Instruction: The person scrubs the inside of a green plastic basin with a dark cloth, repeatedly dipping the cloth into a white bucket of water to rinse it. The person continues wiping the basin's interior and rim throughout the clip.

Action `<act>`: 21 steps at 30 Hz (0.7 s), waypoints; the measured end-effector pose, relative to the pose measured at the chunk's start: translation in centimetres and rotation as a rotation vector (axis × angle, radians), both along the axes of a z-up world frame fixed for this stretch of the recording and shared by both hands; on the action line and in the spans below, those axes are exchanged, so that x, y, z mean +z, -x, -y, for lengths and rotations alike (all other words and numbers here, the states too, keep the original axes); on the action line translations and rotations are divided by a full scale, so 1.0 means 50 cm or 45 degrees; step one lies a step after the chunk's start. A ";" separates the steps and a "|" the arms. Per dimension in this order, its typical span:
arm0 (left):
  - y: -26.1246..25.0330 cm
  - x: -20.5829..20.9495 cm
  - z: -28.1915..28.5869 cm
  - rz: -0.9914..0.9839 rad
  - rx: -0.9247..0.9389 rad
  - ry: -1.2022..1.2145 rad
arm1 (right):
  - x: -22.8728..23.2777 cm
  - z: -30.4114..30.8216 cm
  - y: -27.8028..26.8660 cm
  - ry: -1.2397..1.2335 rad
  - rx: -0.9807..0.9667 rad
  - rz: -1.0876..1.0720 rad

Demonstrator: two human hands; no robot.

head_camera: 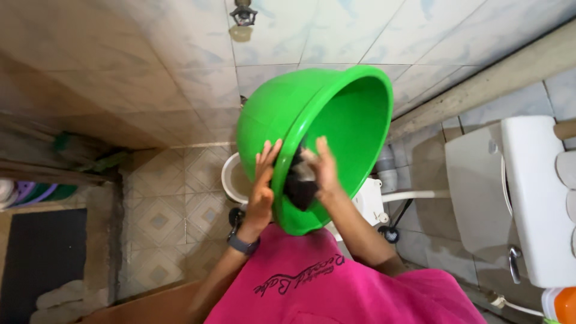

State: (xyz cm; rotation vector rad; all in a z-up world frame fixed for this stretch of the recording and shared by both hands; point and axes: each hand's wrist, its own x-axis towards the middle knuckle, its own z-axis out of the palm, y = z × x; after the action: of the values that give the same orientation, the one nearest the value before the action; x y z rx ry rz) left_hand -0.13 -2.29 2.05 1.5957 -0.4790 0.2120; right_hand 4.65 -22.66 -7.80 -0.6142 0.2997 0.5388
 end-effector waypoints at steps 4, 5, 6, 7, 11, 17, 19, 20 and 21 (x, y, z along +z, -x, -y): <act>0.002 -0.001 0.044 0.034 -0.022 -0.226 | 0.060 0.029 -0.007 -0.487 -0.044 0.441; 0.004 0.002 0.054 0.039 -0.064 -0.230 | 0.067 0.030 -0.010 -0.246 -0.227 0.339; 0.009 0.005 0.062 0.040 -0.113 -0.234 | 0.069 0.027 -0.008 -0.003 -0.422 0.240; 0.008 0.009 0.067 0.041 -0.163 -0.238 | 0.068 0.025 -0.010 0.049 -0.397 0.282; 0.001 0.010 0.064 0.149 -0.253 -0.408 | 0.051 0.050 -0.004 0.164 -0.338 0.362; 0.002 -0.094 0.028 -0.034 0.092 -0.277 | 0.038 0.128 0.007 0.115 -0.484 0.233; 0.003 -0.161 -0.008 -0.290 0.479 -0.185 | 0.044 0.137 0.002 0.083 -0.606 0.224; 0.003 -0.198 -0.030 -0.492 0.661 -0.187 | 0.048 0.139 0.000 0.101 -0.667 0.221; 0.005 -0.235 -0.048 -0.707 0.680 0.273 | 0.052 0.139 -0.003 0.119 -0.729 0.218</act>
State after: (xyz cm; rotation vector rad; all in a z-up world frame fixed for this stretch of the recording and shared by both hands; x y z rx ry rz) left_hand -0.40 0.13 -9.68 1.4634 0.3942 0.2015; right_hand 4.80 -29.61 -5.22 -0.6270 0.3225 -0.0780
